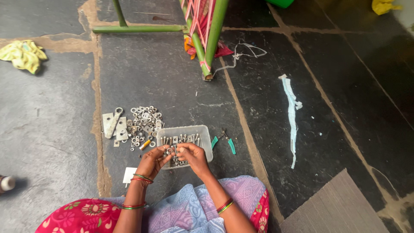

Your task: The person sits on the floor and assembles small metal hardware components, including bolts, nuts, and washers, by hand. They pick up individual pieces, thread them together, and place the assembled units into a plastic container.

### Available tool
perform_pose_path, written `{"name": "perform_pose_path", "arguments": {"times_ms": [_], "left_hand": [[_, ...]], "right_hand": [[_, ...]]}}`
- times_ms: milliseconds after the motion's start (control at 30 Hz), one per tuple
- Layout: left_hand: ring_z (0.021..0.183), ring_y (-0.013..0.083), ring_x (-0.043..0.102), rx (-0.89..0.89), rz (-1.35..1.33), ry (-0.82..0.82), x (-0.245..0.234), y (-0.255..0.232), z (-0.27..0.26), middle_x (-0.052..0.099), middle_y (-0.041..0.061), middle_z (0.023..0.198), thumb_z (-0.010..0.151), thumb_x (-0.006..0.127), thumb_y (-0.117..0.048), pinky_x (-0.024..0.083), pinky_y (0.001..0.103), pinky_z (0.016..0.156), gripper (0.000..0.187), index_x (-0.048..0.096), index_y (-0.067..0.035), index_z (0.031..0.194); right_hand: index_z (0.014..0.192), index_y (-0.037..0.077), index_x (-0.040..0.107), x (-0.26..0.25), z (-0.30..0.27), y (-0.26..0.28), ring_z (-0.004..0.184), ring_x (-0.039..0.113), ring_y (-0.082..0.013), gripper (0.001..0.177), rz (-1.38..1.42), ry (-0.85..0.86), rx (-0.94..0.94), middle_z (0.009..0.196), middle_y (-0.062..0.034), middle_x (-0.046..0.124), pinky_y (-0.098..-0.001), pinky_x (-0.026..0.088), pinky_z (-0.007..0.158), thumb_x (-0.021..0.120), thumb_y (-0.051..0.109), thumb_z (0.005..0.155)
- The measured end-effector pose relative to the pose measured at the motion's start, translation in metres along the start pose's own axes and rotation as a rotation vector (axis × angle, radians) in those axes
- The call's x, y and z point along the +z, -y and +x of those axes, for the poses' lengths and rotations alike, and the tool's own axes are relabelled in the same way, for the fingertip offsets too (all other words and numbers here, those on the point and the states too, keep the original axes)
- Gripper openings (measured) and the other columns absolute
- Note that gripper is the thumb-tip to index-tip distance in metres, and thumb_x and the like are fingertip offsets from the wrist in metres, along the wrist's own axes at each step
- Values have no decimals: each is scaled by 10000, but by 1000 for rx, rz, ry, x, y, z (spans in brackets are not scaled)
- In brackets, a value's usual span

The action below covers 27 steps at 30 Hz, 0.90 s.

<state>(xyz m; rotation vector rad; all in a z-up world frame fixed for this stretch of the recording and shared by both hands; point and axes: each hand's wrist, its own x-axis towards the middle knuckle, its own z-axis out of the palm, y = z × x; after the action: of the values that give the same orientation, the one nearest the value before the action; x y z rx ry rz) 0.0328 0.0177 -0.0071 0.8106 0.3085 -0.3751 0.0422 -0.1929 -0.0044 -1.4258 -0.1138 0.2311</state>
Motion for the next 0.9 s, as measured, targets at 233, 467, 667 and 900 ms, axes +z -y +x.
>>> {"name": "perform_pose_path", "arguments": {"times_ms": [233, 467, 667, 900], "left_hand": [[1055, 238, 703, -35, 22, 70, -13, 30, 23, 704, 162, 1160, 1019, 526, -92, 590, 321, 950, 292, 637, 84, 1223], [1047, 242, 709, -32, 19, 62, -17, 43, 33, 704, 167, 1147, 1022, 530, -80, 583, 333, 960, 257, 633, 71, 1203], [1078, 260, 714, 51, -51, 2, -15, 16, 28, 709, 183, 1175, 1024, 503, -74, 583, 345, 975, 259, 622, 68, 1204], [1041, 242, 720, 95, -19, -111, -18, 4, 29, 728, 161, 1158, 1024, 541, -88, 585, 337, 933, 255, 641, 49, 1214]], "right_hand": [[1183, -13, 722, 9, -1, 16, 846, 697, -128, 255, -222, -13, -38, 1032, -79, 697, -261, 570, 721, 701, 107, 959], [1043, -17, 752, 2, 6, 5, 834, 729, -112, 160, -504, -60, -93, 999, -36, 696, -259, 598, 733, 701, 75, 922], [1139, 23, 706, -21, 33, -38, 880, 706, -115, 181, 42, -86, 35, 978, -47, 720, -278, 609, 782, 711, 110, 982], [1036, 35, 738, -7, 46, -45, 818, 737, -148, 146, -441, -80, 77, 923, -87, 762, -312, 606, 723, 715, 97, 907]]}}
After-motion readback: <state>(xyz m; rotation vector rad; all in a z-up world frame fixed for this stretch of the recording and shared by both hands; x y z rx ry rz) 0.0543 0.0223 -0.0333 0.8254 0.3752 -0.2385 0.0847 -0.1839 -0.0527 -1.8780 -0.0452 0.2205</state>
